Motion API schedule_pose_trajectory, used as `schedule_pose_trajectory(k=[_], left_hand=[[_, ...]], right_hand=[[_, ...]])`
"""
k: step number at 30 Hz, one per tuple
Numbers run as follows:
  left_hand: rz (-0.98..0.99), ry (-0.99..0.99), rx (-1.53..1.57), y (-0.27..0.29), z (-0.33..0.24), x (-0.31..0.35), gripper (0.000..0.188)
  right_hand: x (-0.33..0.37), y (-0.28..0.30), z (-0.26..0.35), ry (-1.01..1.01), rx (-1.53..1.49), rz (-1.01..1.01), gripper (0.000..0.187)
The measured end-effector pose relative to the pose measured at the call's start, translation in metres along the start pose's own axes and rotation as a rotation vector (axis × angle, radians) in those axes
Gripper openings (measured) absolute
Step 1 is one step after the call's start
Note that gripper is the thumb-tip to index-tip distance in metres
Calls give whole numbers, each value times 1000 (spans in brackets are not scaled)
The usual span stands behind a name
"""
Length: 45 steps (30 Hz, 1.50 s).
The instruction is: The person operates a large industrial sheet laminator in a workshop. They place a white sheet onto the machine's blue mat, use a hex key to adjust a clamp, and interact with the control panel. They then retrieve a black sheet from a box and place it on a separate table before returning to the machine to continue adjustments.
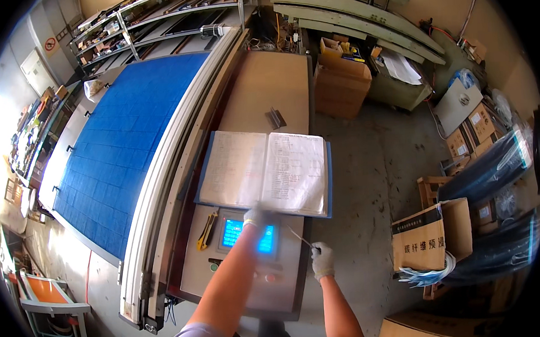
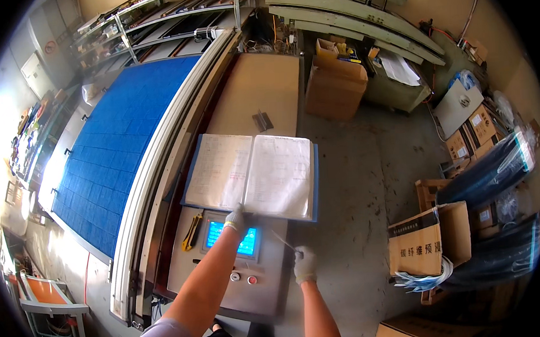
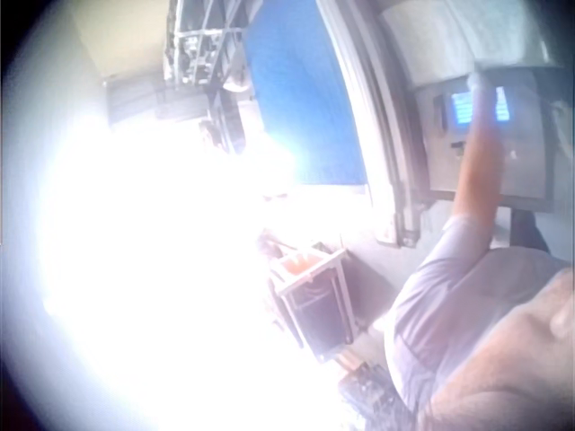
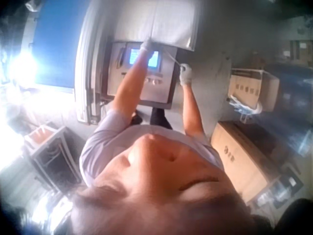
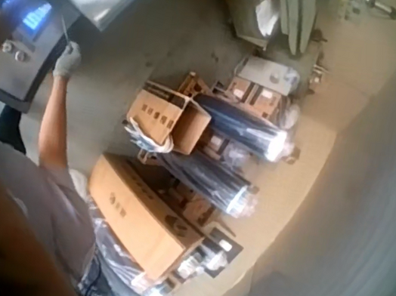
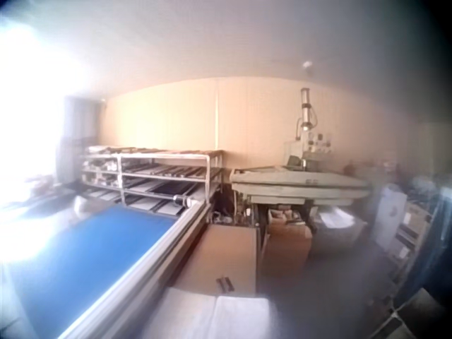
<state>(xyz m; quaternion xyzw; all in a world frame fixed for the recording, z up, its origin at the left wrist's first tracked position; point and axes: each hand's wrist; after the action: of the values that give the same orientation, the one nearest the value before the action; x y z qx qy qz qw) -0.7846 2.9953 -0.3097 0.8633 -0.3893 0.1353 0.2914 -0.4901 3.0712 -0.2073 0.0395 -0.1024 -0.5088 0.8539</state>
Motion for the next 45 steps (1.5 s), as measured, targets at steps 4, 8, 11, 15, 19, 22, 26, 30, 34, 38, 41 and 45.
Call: schedule_pose_trajectory(k=[4,8,11,15,19,22,26,30,34,38,41,45], left_hand=[[7,-284,-814,-9,-82,82,44],[170,-158,308,22,-103,227,49],[122,-329,135,38,-85,286,42],[-87,-120,551,99,-53,348,33],[-316,-28,409,215,-13,440,20],[-515,218,117,279,49,521,17],[-511,137,-439,302,100,570,34],[-340,18,-707,285,102,551,49],[-417,-127,-648,277,110,520,23],[-368,-199,-577,292,113,533,16],[-101,-80,-342,296,110,525,17],[-128,-201,-507,305,112,528,21]], right_hand=[[23,72,-12,-317,-402,-121,9],[55,23,45,-203,-377,160,17],[95,-40,93,-157,-355,463,23],[150,-105,120,-64,-447,638,19],[190,-138,109,-192,-194,810,18],[234,-167,99,-194,-77,856,18],[290,-229,79,136,-46,872,17],[329,-298,80,-412,-292,813,38],[327,-340,67,-357,170,612,57],[328,-375,55,-331,132,459,62],[320,-382,40,-315,102,341,61],[321,-363,61,-379,86,416,48]])
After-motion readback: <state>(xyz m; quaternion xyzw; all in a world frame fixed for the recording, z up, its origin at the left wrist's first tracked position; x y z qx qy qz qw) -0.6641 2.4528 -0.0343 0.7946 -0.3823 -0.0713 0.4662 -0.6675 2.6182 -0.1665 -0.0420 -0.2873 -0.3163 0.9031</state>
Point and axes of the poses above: each hand's wrist, its own x-axis away from the middle knuckle, its own y-axis out of the back of the hand, z = x × y, and after that the axes turned 14 degrees about -x, right-handed
